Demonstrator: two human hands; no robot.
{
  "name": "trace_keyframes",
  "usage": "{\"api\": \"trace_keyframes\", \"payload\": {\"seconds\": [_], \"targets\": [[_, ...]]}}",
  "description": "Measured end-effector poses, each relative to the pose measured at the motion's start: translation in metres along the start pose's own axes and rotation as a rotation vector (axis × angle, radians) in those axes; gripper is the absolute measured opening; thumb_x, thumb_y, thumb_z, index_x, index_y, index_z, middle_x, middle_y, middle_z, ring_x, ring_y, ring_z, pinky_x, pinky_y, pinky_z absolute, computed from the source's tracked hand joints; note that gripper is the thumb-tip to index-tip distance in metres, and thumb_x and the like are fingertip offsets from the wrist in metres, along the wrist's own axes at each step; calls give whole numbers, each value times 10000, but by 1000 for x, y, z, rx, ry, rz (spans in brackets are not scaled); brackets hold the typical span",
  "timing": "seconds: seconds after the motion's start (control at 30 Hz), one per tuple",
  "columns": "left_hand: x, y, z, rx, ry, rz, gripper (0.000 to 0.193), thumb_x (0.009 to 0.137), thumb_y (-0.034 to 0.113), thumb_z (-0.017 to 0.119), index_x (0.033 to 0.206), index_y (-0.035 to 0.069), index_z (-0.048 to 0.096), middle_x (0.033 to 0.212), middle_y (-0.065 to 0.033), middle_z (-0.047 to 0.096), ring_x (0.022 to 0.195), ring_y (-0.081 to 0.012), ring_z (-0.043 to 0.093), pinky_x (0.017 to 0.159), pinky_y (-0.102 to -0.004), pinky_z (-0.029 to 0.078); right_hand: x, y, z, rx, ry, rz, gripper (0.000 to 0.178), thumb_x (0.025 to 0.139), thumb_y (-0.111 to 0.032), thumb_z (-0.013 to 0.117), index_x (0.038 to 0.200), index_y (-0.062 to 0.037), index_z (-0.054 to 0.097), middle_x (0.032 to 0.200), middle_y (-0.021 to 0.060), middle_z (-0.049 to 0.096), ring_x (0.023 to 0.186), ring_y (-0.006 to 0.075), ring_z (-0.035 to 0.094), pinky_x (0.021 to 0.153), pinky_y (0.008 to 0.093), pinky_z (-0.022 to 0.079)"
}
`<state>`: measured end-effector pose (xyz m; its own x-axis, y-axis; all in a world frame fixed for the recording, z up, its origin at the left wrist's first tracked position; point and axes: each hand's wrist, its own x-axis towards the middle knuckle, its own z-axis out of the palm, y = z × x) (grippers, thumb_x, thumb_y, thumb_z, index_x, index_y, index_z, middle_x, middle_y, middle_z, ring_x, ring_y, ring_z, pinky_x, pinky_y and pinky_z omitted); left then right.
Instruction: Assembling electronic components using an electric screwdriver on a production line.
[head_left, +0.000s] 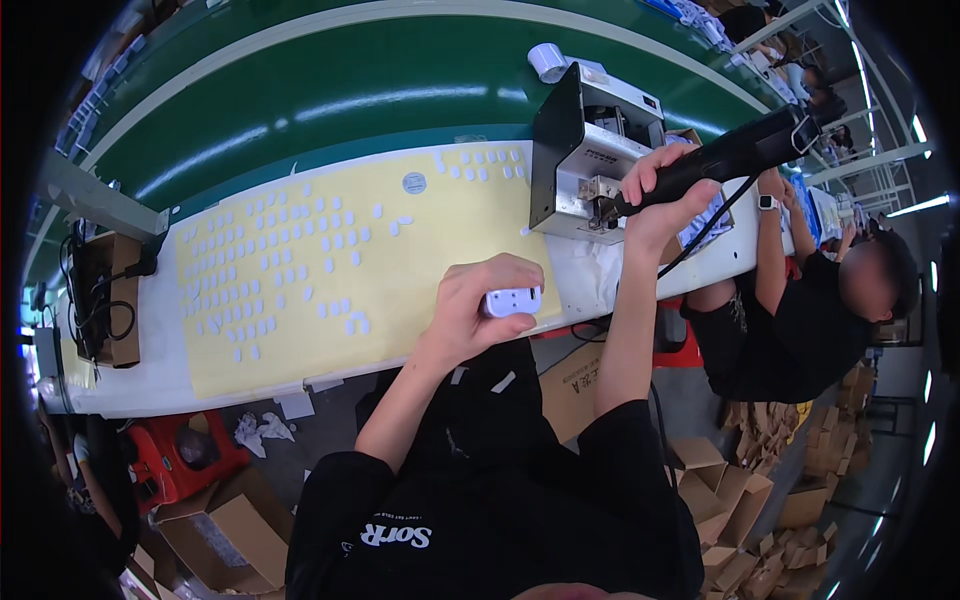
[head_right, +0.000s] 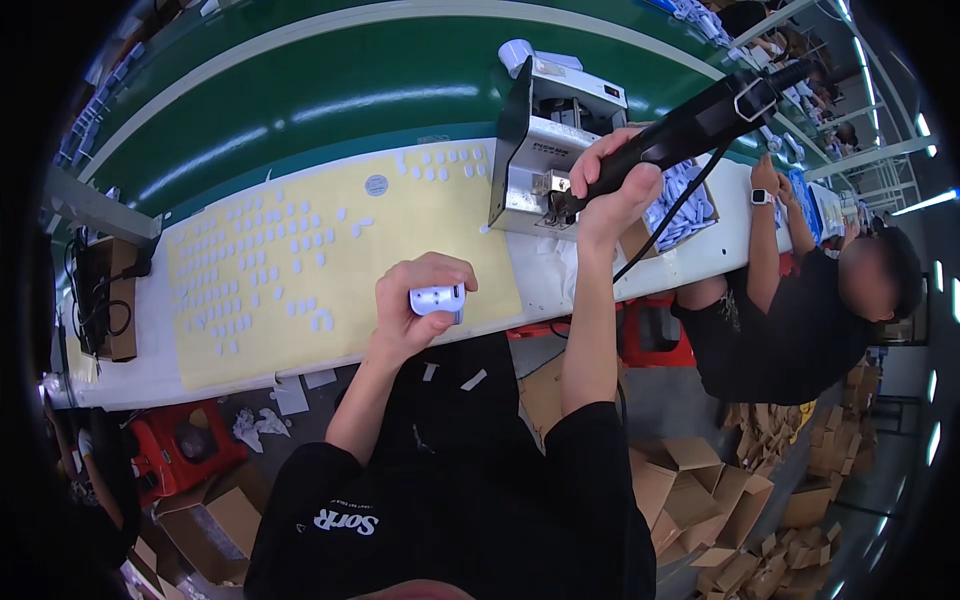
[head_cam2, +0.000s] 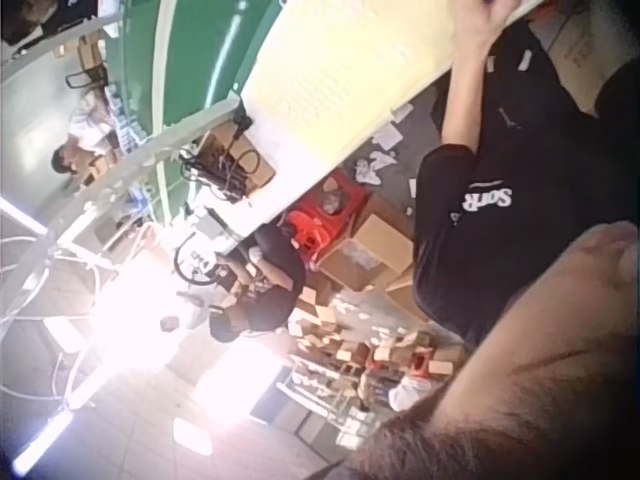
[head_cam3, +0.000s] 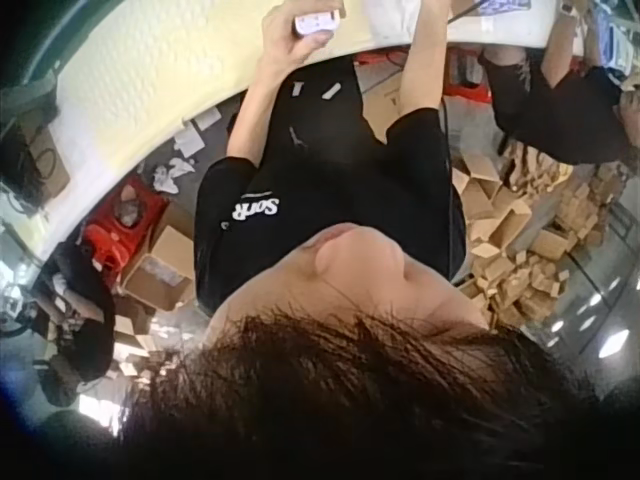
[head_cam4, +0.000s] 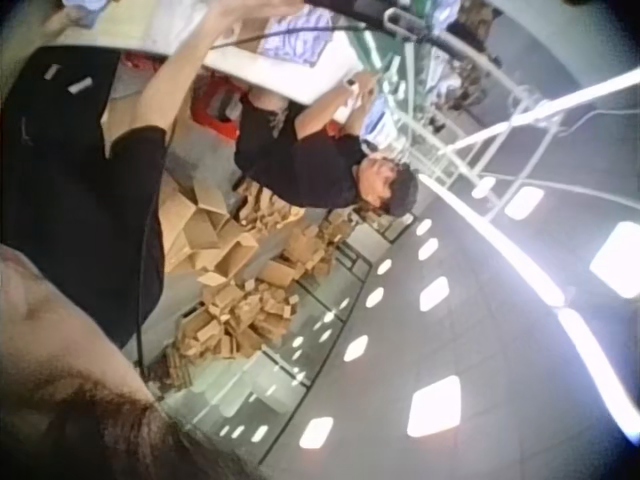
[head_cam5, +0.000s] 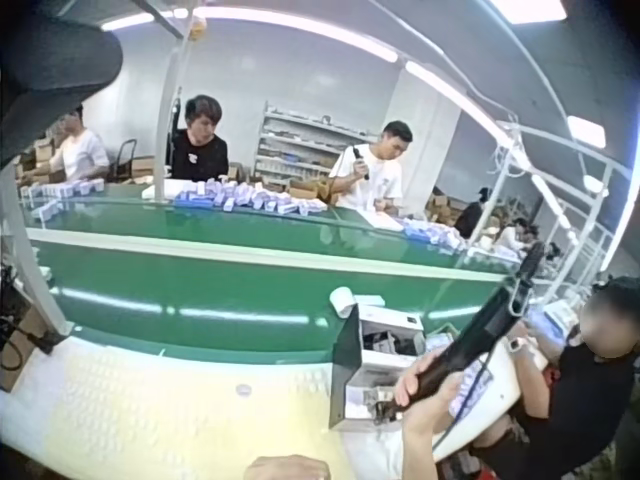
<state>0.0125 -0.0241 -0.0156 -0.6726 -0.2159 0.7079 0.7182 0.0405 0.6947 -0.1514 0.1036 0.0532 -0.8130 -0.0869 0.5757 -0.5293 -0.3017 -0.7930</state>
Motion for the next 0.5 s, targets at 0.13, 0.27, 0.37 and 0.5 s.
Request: {"api": "trace_keyframes", "payload": {"seconds": [0.13, 0.27, 0.37, 0.5], "targets": [[4, -1, 0, -22, 23, -58, 420, 841, 419, 599, 994, 41, 496, 790, -161, 609, 670, -178, 581, 581, -264, 455, 3, -5, -2, 38, -20, 68, 660, 764, -739, 394, 767, -80, 376, 552, 17, 362, 399, 106, 323, 376, 234, 283], [1, -3, -1, -75, 20, -120, 346, 800, 305, 650, 986, 45, 517, 855, -127, 628, 698, -196, 607, 607, -269, 471, 0, -10, 0, 8, 6, 116, 679, 750, -764, 378, 741, -86, 373, 551, 18, 363, 397, 108, 313, 370, 236, 278], [0, -5, -3, -104, 23, -148, 323, 776, 247, 680, 978, 45, 530, 892, -111, 638, 719, -211, 624, 628, -273, 482, -3, -13, 1, -9, -14, 110, 703, 731, -788, 368, 735, -85, 372, 531, 17, 351, 384, 108, 306, 360, 237, 268], [-1, -4, -4, -112, 22, -170, 326, 772, 245, 683, 973, 39, 530, 904, -111, 636, 731, -213, 621, 643, -275, 481, -20, -27, -2, 96, -63, 195, 725, 702, -819, 361, 727, -95, 373, 505, 5, 340, 357, 101, 291, 349, 232, 254]]}}
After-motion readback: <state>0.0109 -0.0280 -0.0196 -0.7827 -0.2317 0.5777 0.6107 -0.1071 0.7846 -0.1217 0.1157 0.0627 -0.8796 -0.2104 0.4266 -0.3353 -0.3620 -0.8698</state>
